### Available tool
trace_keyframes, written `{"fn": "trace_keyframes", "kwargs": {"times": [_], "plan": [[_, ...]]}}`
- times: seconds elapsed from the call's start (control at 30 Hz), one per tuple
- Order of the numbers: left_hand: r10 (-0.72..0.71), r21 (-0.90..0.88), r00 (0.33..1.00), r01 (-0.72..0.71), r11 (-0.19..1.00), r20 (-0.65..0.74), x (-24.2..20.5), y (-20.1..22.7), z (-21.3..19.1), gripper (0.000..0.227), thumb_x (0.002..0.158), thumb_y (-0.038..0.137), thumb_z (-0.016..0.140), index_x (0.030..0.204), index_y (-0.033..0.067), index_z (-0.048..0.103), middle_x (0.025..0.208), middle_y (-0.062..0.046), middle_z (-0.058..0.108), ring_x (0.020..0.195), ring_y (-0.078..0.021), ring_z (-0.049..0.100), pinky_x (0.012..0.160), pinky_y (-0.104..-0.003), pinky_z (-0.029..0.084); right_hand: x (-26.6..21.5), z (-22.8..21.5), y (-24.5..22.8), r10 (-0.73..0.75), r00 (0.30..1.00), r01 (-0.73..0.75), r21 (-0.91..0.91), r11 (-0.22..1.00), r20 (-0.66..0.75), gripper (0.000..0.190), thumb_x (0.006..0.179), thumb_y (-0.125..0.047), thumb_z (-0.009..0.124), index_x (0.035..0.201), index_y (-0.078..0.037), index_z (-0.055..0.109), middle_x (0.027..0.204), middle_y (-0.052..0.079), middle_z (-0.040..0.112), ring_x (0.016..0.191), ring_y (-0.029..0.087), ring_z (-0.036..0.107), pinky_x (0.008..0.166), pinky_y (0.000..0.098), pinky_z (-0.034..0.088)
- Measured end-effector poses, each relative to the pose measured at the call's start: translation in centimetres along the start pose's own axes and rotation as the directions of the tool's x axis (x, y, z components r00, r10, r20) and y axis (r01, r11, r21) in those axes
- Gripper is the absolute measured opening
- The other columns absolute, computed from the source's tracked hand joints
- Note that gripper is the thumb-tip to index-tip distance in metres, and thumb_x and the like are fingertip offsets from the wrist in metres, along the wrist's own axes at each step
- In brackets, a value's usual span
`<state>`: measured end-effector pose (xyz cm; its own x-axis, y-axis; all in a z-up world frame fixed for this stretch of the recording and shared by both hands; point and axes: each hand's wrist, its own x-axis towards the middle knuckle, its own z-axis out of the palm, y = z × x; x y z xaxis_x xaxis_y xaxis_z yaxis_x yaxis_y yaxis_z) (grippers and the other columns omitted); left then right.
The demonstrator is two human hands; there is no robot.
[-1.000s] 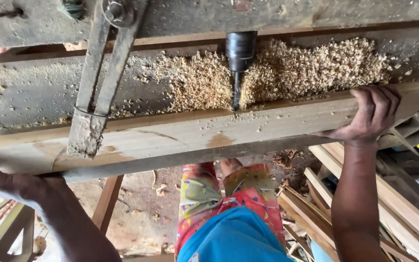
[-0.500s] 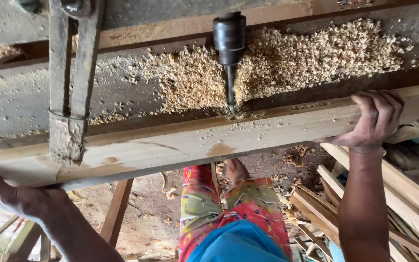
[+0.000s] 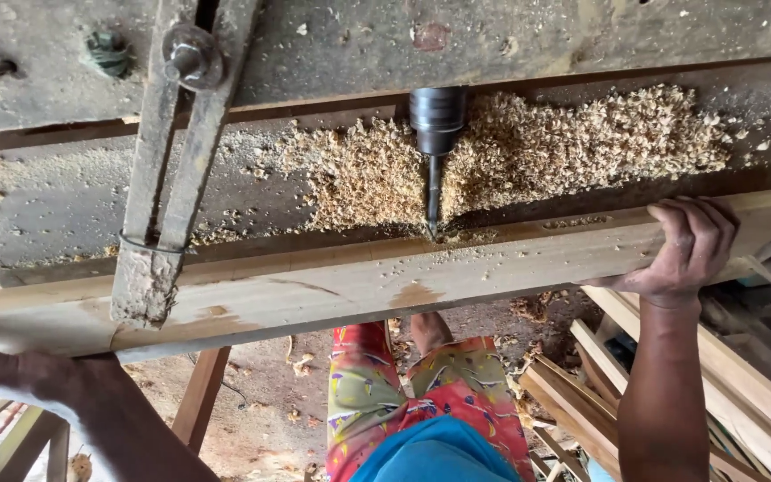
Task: The person is drilling a series of holes into a wooden plank using a stationary power drill.
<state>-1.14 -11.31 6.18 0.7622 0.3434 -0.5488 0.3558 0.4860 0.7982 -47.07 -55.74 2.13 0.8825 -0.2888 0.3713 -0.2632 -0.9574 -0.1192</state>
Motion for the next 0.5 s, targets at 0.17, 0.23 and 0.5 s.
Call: {"fn": "trace_keyframes", "kwargs": {"times": [0.17, 0.23, 0.5], "plan": [[0.058, 0.32, 0.996, -0.031, 0.947, -0.074, -1.7, -0.1, 2.6, 0.103, 0.055, 0.044, 0.083, 0.147, 0.0085, 0.054, 0.131, -0.019, 0.067, 0.12, -0.032, 0.072, 0.109, -0.046, 0.064, 0.1, 0.1, 0.1, 0.004, 1.0, -0.004, 0.004, 1.0, -0.005, 0.114, 0.08, -0.09, 0.029, 0.102, 0.014, 0.072, 0.102, 0.027, 0.062, 0.093, 0.042, 0.063, 0.084, 0.0545, 0.054], [0.065, 0.312, 0.995, -0.037, 0.949, -0.079, -1.9, -0.2, 3.1, 0.1, 0.055, 0.042, 0.083, 0.146, 0.0079, 0.056, 0.133, -0.019, 0.067, 0.122, -0.0313, 0.072, 0.11, -0.045, 0.064, -0.4, 0.1, 0.2, 0.01, 1.0, -0.01, -0.001, 1.0, 0.015, 0.114, 0.079, -0.091, 0.031, 0.103, 0.013, 0.073, 0.102, 0.027, 0.062, 0.094, 0.042, 0.063, 0.085, 0.0546, 0.054], [0.034, 0.167, 0.996, -0.02, 0.986, -0.081, 0.6, 0.4, -1.4, 0.119, 0.05, 0.038, 0.085, 0.155, 0.0006, 0.041, 0.148, -0.03, 0.054, 0.13, -0.0442, 0.065, 0.108, -0.055, 0.062, 0.1, 0.2, 0.0, 0.011, 0.999, -0.01, -0.017, 1.0, 0.046, 0.11, 0.081, -0.089, 0.032, 0.103, 0.012, 0.071, 0.104, 0.026, 0.06, 0.095, 0.042, 0.063, 0.087, 0.0548, 0.053]]}}
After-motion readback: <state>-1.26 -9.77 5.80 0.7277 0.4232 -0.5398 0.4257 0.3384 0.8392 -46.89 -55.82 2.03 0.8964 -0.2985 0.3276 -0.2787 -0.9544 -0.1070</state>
